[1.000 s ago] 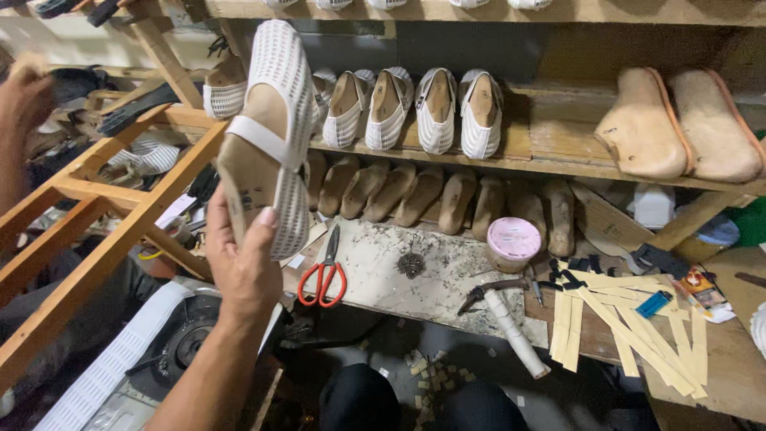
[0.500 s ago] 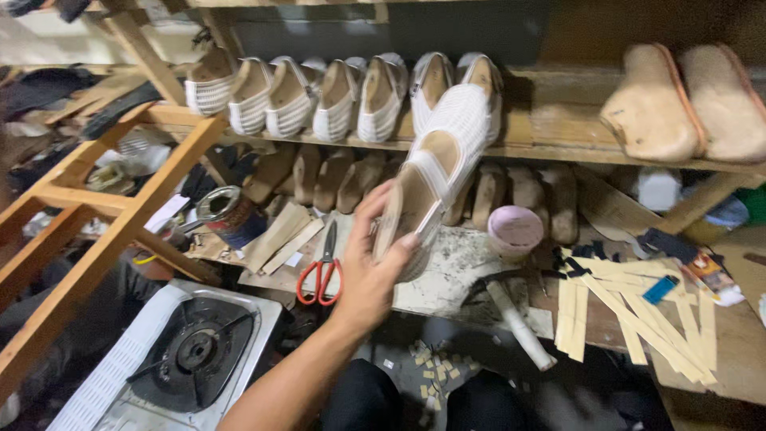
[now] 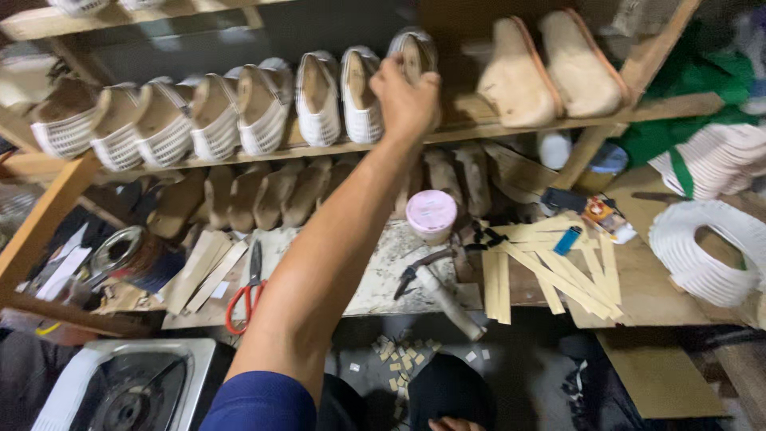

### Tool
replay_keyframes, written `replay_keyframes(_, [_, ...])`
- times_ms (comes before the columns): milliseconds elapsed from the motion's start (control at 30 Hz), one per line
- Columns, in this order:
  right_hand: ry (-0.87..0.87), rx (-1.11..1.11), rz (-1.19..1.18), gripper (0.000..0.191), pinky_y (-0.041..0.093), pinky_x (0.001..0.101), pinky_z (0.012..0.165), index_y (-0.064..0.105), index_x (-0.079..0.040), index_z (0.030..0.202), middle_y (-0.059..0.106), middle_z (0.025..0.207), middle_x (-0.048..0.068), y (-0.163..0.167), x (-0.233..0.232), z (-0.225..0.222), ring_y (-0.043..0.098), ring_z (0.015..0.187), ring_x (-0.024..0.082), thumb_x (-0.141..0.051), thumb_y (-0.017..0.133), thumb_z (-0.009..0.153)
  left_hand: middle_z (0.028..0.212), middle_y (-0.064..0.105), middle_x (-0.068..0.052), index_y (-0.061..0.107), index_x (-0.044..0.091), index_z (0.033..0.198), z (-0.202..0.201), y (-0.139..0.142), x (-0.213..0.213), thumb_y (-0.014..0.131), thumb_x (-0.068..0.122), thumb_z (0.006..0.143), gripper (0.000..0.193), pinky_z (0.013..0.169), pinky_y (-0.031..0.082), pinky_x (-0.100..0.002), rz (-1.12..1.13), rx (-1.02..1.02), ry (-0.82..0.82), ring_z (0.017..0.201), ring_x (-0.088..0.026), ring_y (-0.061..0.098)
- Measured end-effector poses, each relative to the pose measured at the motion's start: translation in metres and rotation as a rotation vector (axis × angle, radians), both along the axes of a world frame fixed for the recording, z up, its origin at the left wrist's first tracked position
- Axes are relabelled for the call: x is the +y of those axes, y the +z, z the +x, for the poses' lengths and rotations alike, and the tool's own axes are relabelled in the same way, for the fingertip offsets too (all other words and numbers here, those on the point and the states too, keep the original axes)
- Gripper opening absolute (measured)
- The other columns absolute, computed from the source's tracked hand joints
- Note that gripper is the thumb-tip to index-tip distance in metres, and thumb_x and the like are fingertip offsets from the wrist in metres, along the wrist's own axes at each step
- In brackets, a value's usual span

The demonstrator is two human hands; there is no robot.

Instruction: The person sits at a workbench and shapes a white woven shoe upper over a wooden last, pulling and pressing the fabric edge around the insole. They use pliers to grip and tuck the upper's edge and a hammer to tap it into place, then place the finished shoe on a shelf with other lasts.

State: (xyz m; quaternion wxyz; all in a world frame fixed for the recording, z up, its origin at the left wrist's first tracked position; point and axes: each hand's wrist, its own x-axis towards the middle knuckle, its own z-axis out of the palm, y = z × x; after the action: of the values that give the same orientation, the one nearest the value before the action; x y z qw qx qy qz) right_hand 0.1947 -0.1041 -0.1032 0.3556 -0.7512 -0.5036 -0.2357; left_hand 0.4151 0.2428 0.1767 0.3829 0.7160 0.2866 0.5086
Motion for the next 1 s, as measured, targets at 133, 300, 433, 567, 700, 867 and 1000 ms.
replay_keyframes(133, [-0.025, -0.042, 0.033, 0.036, 0.055, 0.0428, 0.072, 0.078, -0.035, 0.087, 0.072, 0.077, -0.006, -0.003, -0.005, 0.008, 0.067, 0.068, 0.014, -0.054, 0.051, 0.098, 0.151, 0.035, -0.025, 0.042, 0.018, 0.142, 0.021, -0.007, 0.000, 0.075, 0.024, 0.083, 0.068, 0.105, 0.043, -0.053, 0.014, 0.211, 0.131, 0.126, -0.052, 0.049])
replay_keyframes(300, [-0.140, -0.040, 0.147, 0.038, 0.054, 0.0435, 0.073, 0.079, -0.038, 0.083, 0.072, 0.075, -0.009, -0.010, -0.003, 0.007, 0.066, 0.067, 0.013, -0.057, 0.050, 0.099, 0.153, 0.030, -0.028, 0.035, 0.020, 0.149, 0.017, 0.001, -0.013, 0.076, 0.024, 0.088, 0.074, 0.111, 0.038, -0.055, 0.063, 0.177, 0.083, 0.132, -0.054, 0.041])
replay_keyframes(433, [-0.291, -0.091, 0.280, 0.034, 0.051, 0.0460, 0.074, 0.077, -0.041, 0.081, 0.071, 0.079, -0.012, -0.009, -0.001, 0.008, 0.063, 0.067, 0.011, -0.057, 0.050, 0.093, 0.164, 0.025, -0.023, 0.031, 0.020, 0.158, -0.007, 0.001, -0.044, 0.078, 0.024, 0.089, 0.084, 0.123, 0.028, -0.065, 0.859, 0.224, 0.160, 0.153, -0.051, 0.027])
replay_keyframes(567, [-0.074, 0.068, 0.062, 0.028, 0.054, 0.0449, 0.071, 0.081, -0.035, 0.081, 0.074, 0.077, -0.009, -0.007, -0.005, 0.015, 0.067, 0.065, 0.012, -0.054, 0.061, 0.088, 0.166, 0.023, -0.017, 0.033, 0.031, 0.158, 0.013, -0.006, -0.085, 0.072, 0.016, 0.091, 0.079, 0.125, 0.025, -0.067, 1.203, 0.446, -0.103, 0.156, -0.046, 0.023])
replay_keyframes(700, [0.122, 0.108, 0.039, 0.021, 0.056, 0.0407, 0.071, 0.082, -0.032, 0.095, 0.075, 0.085, -0.004, -0.005, -0.011, 0.018, 0.070, 0.071, 0.015, -0.049, 0.070, 0.094, 0.164, 0.018, -0.021, 0.034, 0.032, 0.159, 0.044, -0.006, -0.099, 0.065, 0.004, 0.084, 0.086, 0.118, 0.032, -0.063, 1.211, 0.510, -0.214, 0.147, -0.051, 0.029])
replay_keyframes(867, [0.120, 0.193, -0.103, 0.021, 0.053, 0.0519, 0.074, 0.082, -0.030, 0.099, 0.073, 0.092, -0.001, -0.008, -0.011, 0.018, 0.069, 0.082, 0.020, -0.045, 0.073, 0.087, 0.163, 0.027, -0.025, 0.042, 0.026, 0.146, 0.050, 0.002, -0.095, 0.063, -0.002, 0.086, 0.069, 0.088, 0.057, -0.052, 0.968, 0.738, -0.299, 0.124, -0.047, 0.057])
replay_keyframes(1000, [0.286, 0.324, -0.272, 0.024, 0.052, 0.0520, 0.080, 0.083, -0.021, 0.105, 0.072, 0.101, 0.007, -0.015, -0.013, 0.013, 0.067, 0.091, 0.022, -0.039, 0.074, 0.093, 0.131, 0.062, -0.018, 0.054, 0.012, 0.126, 0.020, 0.019, -0.083, 0.077, 0.006, 0.086, 0.047, 0.086, 0.059, -0.046, 0.833, 0.228, -0.301, 0.107, -0.041, 0.071])
